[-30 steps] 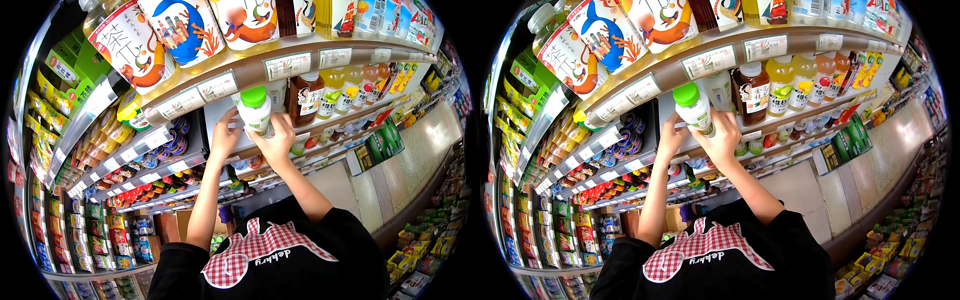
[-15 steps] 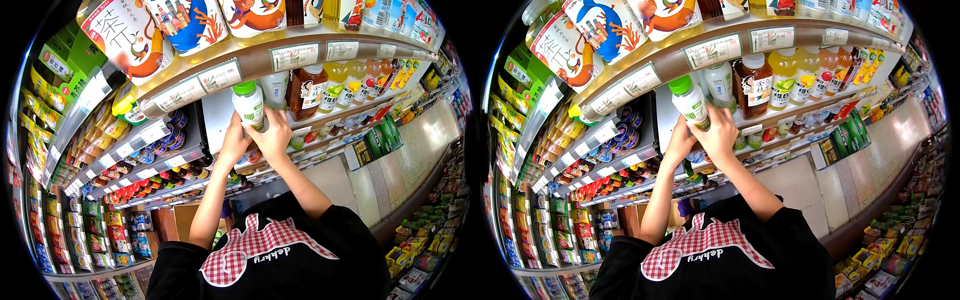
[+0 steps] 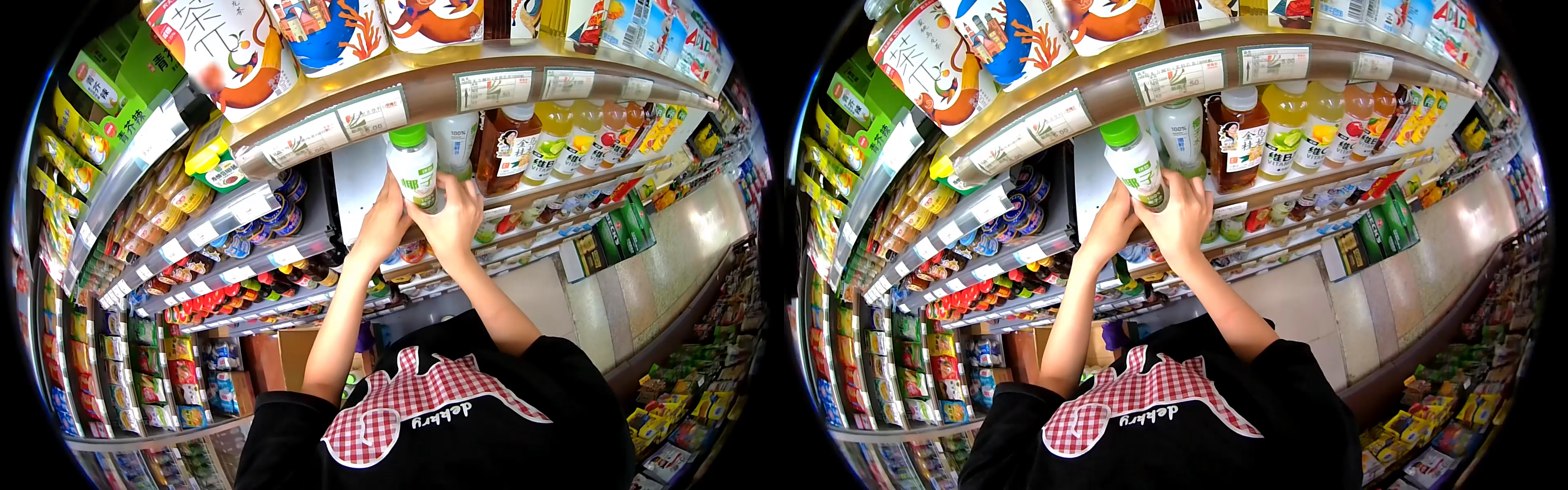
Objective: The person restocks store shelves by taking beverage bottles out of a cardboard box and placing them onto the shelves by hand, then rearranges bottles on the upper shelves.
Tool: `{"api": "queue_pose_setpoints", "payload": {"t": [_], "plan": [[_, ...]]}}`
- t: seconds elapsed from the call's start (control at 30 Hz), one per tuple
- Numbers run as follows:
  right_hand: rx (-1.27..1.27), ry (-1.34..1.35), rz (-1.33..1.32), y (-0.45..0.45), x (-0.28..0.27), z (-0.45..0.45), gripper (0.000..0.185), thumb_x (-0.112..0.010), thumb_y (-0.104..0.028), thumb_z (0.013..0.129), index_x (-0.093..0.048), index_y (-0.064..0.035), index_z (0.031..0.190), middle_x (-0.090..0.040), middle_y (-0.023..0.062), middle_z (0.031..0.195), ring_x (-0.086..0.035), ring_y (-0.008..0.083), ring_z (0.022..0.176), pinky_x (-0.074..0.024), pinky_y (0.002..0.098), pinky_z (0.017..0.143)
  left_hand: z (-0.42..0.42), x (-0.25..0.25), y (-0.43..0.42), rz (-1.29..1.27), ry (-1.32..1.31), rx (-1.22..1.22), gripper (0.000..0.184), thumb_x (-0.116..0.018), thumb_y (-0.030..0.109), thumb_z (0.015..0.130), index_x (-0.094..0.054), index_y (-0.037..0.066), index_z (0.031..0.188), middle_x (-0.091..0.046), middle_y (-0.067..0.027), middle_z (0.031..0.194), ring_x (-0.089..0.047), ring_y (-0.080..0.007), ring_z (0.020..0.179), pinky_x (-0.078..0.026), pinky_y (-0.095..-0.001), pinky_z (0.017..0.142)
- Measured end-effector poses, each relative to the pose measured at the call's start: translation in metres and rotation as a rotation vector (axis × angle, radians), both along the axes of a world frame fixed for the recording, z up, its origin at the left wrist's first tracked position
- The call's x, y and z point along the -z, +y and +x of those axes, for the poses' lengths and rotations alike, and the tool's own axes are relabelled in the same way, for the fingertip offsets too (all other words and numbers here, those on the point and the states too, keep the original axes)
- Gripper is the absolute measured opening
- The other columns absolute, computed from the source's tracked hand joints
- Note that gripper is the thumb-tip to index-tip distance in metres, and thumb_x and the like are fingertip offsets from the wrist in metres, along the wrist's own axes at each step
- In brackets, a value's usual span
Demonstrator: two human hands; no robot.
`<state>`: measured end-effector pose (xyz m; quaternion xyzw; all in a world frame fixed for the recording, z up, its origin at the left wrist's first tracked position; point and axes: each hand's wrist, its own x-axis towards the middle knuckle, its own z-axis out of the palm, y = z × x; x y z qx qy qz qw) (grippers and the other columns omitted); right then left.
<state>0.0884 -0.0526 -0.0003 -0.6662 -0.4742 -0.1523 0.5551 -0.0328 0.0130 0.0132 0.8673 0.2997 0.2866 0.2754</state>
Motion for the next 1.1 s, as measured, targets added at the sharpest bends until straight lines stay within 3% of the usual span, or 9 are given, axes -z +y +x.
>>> {"api": "queue_pose_setpoints", "payload": {"t": [0.17, 0.57, 0.7, 0.8, 0.9, 1.0, 1.1], "plan": [[0.029, -0.015, -0.008, 0.003, 0.004, 0.001, 0.048, -0.090, -0.031, 0.059, -0.069, -0.0121, 0.098, -0.070, 0.0016, 0.086, -0.062, 0.0232, 0.085, -0.0413, 0.0395, 0.073, 0.000, 0.003, -0.003, -0.026, 0.020, -0.048, 0.082, -0.062, 0.008, 0.089, -0.016, -0.004, 0.155, -0.037, -0.0304, 0.152, -0.051, -0.0455, 0.129, -0.050, -0.0469, 0.099], [-0.107, -0.010, -0.091, -0.009, 0.003, 0.011, 0.052, -0.088, -0.037, 0.067, -0.070, -0.0076, 0.107, -0.070, 0.0050, 0.091, -0.062, 0.0258, 0.089, -0.0418, 0.0398, 0.078, 0.001, 0.001, -0.005, -0.052, 0.024, -0.070, 0.083, -0.066, 0.004, 0.084, -0.021, -0.002, 0.154, -0.050, -0.0314, 0.140, -0.055, -0.0483, 0.119, -0.051, -0.0493, 0.094], [-0.099, -0.019, -0.100, -0.003, 0.006, 0.010, 0.055, -0.084, -0.040, 0.070, -0.070, -0.0070, 0.111, -0.070, 0.0052, 0.094, -0.062, 0.0262, 0.089, -0.0407, 0.0408, 0.077, 0.002, -0.004, -0.005, -0.070, 0.003, -0.112, 0.059, -0.062, 0.001, 0.086, -0.040, -0.001, 0.141, -0.059, -0.0299, 0.128, -0.053, -0.0491, 0.121, -0.047, -0.0489, 0.097], [-0.081, -0.017, -0.112, -0.001, 0.008, 0.009, 0.055, -0.084, -0.041, 0.070, -0.070, -0.0072, 0.112, -0.070, 0.0052, 0.094, -0.062, 0.0263, 0.088, -0.0407, 0.0409, 0.077, 0.003, -0.004, -0.002, -0.065, 0.006, -0.108, 0.059, -0.062, 0.002, 0.087, -0.040, 0.000, 0.141, -0.058, -0.0301, 0.129, -0.053, -0.0495, 0.120, -0.047, -0.0502, 0.096], [-0.067, -0.014, -0.128, 0.001, 0.007, 0.008, 0.055, -0.084, -0.042, 0.071, -0.070, -0.0075, 0.112, -0.070, 0.0052, 0.093, -0.062, 0.0262, 0.088, -0.0407, 0.0410, 0.076, 0.004, -0.005, 0.002, -0.083, 0.020, -0.109, 0.059, -0.063, 0.003, 0.087, -0.041, 0.000, 0.142, -0.058, -0.0298, 0.129, -0.054, -0.0493, 0.120, -0.047, -0.0506, 0.096], [-0.059, -0.012, -0.133, 0.004, 0.006, 0.008, 0.055, -0.083, -0.043, 0.072, -0.070, -0.0078, 0.112, -0.070, 0.0051, 0.093, -0.062, 0.0258, 0.088, -0.0405, 0.0410, 0.076, 0.004, -0.003, 0.009, -0.015, 0.079, -0.090, 0.081, -0.066, 0.006, 0.086, -0.022, -0.001, 0.154, -0.055, -0.0322, 0.133, -0.059, -0.0492, 0.113, -0.053, -0.0510, 0.088], [-0.048, -0.017, -0.130, 0.008, 0.009, 0.008, 0.055, -0.082, -0.044, 0.073, -0.070, -0.0080, 0.113, -0.070, 0.0049, 0.093, -0.062, 0.0254, 0.089, -0.0403, 0.0410, 0.077, 0.006, 0.000, 0.014, -0.004, 0.061, -0.085, 0.082, -0.066, 0.006, 0.086, -0.022, -0.003, 0.153, -0.056, -0.0325, 0.131, -0.060, -0.0488, 0.110, -0.053, -0.0508, 0.087]]}}
